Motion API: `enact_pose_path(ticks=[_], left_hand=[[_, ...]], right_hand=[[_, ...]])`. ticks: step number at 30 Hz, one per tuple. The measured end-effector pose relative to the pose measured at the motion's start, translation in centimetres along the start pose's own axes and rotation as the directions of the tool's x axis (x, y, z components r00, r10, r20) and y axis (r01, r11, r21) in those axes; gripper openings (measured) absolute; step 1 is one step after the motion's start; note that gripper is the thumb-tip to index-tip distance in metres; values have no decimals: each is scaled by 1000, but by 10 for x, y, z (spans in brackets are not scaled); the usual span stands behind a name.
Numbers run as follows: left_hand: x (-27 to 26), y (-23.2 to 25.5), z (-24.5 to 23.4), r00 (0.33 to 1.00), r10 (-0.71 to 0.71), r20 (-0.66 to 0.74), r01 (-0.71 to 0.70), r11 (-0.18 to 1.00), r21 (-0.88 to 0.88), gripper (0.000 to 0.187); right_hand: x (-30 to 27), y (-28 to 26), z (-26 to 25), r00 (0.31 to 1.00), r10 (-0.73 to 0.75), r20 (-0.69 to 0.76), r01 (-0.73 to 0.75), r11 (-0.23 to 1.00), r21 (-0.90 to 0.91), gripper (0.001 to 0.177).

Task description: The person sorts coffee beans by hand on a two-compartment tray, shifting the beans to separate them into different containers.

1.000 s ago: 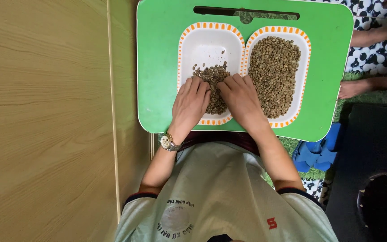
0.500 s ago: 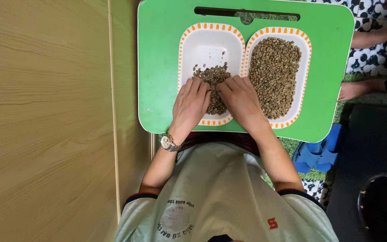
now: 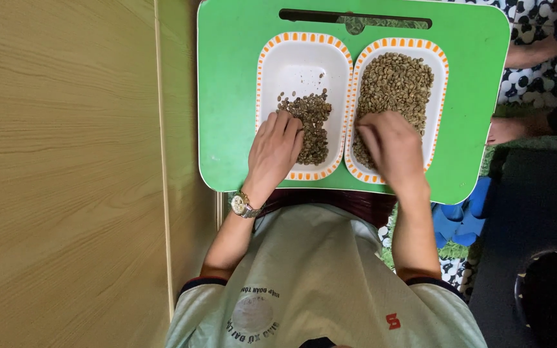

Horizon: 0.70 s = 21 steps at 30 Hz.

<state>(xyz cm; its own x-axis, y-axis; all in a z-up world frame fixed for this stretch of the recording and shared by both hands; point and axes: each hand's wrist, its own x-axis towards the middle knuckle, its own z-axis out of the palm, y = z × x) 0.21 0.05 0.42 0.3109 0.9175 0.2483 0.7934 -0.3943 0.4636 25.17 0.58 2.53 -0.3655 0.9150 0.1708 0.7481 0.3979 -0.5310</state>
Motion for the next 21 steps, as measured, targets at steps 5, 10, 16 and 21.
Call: enact_pose_path(ticks=[5,10,16,21], left_hand=[[0,1,0,1000,3,5,-3,1000,15,9],[-1,0,2,1000,2,4,-2,1000,16,9],[-1,-1,4,1000,9,3,-9,1000,13,8],[0,2,0,1000,-4,13,4,1000,-2,8]], right_hand=[[-14,17,-20,997,66,-33,-68,996,-56,10],[-16,21,-21,996,80,-47,-84,990,-109,13],[-2,10,3,1000,0,-30,-2,996,-85,13],[23,-23,25,988,-153,27,155,983,-101,20]])
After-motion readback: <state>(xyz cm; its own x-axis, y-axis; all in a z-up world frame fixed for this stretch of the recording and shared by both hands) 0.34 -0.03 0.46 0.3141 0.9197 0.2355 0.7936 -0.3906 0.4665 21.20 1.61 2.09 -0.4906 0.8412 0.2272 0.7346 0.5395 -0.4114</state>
